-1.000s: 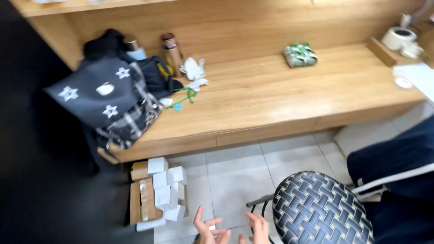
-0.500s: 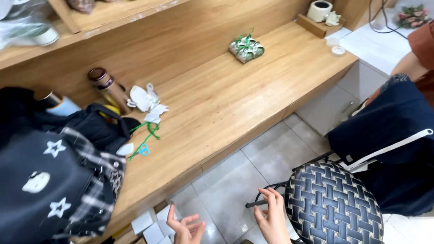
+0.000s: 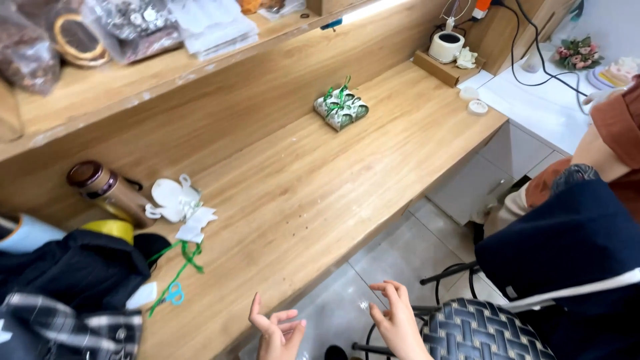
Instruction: Organizing and placing small candle gift boxes onto a display shelf.
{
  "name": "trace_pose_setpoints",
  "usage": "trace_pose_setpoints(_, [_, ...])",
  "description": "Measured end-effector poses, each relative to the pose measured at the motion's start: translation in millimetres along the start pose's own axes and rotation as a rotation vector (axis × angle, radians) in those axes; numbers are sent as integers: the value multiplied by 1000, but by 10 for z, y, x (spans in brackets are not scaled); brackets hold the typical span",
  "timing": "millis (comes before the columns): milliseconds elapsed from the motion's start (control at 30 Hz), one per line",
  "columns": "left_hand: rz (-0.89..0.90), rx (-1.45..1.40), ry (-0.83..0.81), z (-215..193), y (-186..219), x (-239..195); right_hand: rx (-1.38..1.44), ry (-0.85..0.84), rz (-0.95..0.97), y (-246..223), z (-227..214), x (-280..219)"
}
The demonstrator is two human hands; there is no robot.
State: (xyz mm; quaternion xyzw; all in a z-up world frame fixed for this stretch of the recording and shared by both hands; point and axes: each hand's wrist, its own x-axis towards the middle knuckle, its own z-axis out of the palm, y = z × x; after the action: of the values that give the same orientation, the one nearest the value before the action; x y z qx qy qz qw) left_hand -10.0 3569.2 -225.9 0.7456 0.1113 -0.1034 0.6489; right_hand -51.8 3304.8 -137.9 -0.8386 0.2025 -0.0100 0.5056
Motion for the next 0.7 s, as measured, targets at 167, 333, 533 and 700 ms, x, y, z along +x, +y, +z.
trace_pose_setpoints(167, [5, -3, -14, 272, 237, 271, -120, 32, -67, -338, -151, 436])
trace_pose_setpoints(333, [-94, -8, -61, 492, -42, 780, -101, -10, -23, -320, -113, 808])
trace_pose_setpoints(533, [-76, 61, -235, 316, 327, 1305, -31, -22, 18, -35, 191, 1089])
trace_pose_setpoints(700, [10, 89, -240, 200, 823, 1704, -18, -101, 174, -357, 316, 1289])
